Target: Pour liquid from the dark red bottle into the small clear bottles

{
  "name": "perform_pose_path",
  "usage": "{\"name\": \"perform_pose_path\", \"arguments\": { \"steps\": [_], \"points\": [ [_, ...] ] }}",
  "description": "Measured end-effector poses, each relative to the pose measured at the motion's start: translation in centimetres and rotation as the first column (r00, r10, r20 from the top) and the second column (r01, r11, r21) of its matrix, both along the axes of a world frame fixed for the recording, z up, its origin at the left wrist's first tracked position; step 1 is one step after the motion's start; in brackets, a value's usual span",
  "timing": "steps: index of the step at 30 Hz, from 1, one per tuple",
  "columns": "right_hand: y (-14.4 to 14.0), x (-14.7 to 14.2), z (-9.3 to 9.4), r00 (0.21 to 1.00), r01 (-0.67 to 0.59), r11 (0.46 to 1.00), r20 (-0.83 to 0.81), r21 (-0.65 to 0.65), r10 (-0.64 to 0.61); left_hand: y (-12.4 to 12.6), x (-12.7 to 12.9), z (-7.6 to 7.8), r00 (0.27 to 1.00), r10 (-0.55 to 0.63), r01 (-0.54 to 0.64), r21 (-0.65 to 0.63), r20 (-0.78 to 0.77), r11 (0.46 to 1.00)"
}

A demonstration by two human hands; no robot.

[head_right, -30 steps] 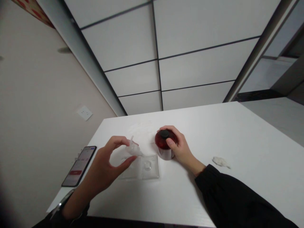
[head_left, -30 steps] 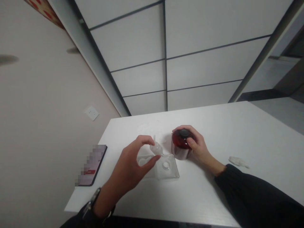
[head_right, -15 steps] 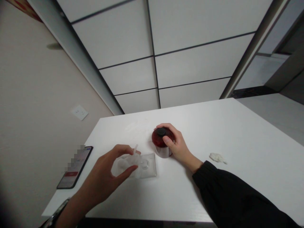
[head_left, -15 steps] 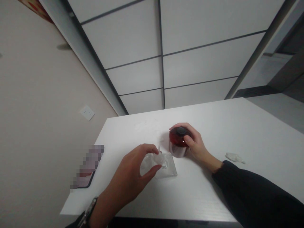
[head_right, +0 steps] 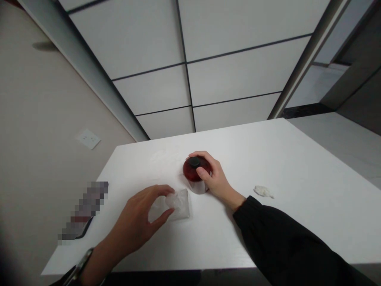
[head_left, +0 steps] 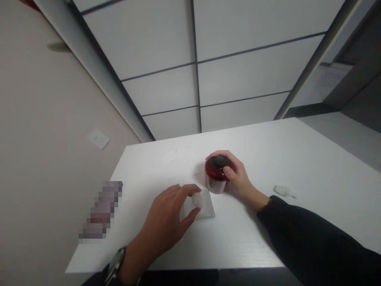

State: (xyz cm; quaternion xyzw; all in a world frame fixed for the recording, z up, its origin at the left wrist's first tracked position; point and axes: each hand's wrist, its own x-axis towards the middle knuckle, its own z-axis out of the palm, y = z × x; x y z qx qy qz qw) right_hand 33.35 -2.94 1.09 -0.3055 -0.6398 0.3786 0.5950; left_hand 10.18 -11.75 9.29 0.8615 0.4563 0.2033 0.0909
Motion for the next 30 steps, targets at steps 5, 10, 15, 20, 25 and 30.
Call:
{"name": "perform_pose_path", "arguments": {
  "steps": [5, 10, 15, 20, 25, 30],
  "points": [
    [-0.03, -0.02, 0.27, 1.0, -0.004, 1.0, 0.004, -0.001, 0.004, 0.05, 0.05, 0.35, 0.996, -0.088, 0.088, 0.026, -0.003, 0.996],
    [-0.01, 0.02, 0.27, 1.0, 0.002, 1.0, -0.01, 0.004, -0.002, 0.02, 0.06, 0.27, 0.99, -0.137, 0.138, 0.029, -0.029, 0.99],
    [-0.08, 0.02, 0.2, 1.0, -0.012, 1.0, -0.02, 0.0, 0.012, -0.15, -0.1, -0.14, 0.997, -0.056, 0.059, 0.064, -0.051, 0.996],
    [-0.14, -0.1, 0.13, 0.998, -0.025, 0.999, -0.052, -0.04, 0.023, -0.14, 0.1, -0.05, 0.992, -0.099, 0.1, 0.017, -0.075, 0.995],
    [-0.13, -0.15, 0.25, 0.999, -0.02, 0.999, -0.042, -0.025, 0.019, -0.03, 0.47, 0.17, 0.997, -0.061, 0.063, 0.054, -0.039, 0.997],
    [-0.12, -0.09, 0.48, 1.0, 0.008, 1.0, -0.008, -0.008, -0.008, -0.19, 0.54, 0.32, 0.996, -0.089, 0.088, -0.009, -0.019, 0.996]
  ]
}}
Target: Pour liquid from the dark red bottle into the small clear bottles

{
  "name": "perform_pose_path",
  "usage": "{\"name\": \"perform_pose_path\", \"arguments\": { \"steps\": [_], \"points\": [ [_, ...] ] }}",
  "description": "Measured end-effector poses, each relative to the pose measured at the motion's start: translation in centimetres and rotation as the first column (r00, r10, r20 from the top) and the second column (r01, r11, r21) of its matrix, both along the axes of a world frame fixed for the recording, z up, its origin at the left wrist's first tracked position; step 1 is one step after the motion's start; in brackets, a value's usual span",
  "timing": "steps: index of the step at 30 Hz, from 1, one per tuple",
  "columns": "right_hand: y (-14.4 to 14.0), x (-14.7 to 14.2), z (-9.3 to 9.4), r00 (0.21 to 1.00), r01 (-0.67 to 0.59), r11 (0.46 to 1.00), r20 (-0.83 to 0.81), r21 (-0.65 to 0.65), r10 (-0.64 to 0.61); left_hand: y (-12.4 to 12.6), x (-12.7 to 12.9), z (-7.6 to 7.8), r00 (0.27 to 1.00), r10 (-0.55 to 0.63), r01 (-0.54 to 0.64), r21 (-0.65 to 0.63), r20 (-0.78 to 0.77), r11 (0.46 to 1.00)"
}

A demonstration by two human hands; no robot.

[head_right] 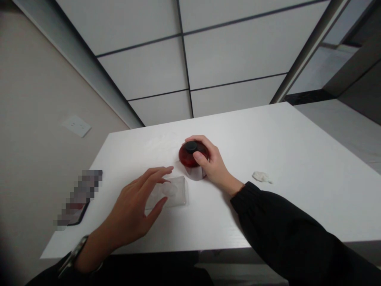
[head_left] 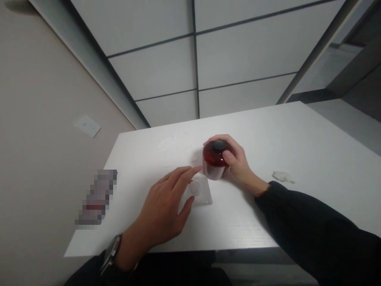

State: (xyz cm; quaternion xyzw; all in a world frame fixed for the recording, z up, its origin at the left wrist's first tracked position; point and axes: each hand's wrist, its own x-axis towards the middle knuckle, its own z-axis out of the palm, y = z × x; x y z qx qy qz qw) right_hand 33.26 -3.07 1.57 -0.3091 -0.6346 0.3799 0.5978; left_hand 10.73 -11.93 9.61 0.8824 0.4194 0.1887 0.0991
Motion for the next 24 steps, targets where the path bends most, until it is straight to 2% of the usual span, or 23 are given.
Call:
{"name": "perform_pose_path", "arguments": {
  "steps": [4, 9, 11, 17, 24],
  "points": [
    [0.0, 0.0, 0.0, 1.0, 0.005, 1.0, 0.009, -0.006, -0.005, 0.0, 0.0, -0.2, 0.998, 0.054, -0.054, 0.001, 0.023, 0.999],
    [-0.1, 0.0, 0.1, 1.0, 0.002, 1.0, 0.004, -0.009, -0.002, -0.1, -0.1, -0.3, 0.999, 0.008, -0.007, -0.033, 0.047, 0.999],
    [-0.1, -0.1, 0.2, 1.0, 0.01, 1.0, 0.011, 0.002, -0.01, 0.0, -0.2, -0.4, 0.999, 0.023, -0.022, -0.03, 0.042, 0.999],
    [-0.3, -0.1, 0.5, 0.999, 0.039, 0.999, 0.031, -0.006, -0.039, 0.2, -0.4, -1.1, 0.995, 0.066, -0.062, 0.045, -0.08, 0.997],
    [-0.5, 0.0, 0.5, 0.999, 0.018, 1.0, 0.031, 0.005, -0.018, 0.1, -0.5, -0.6, 0.977, 0.085, -0.078, 0.041, -0.194, 0.996]
  ]
}}
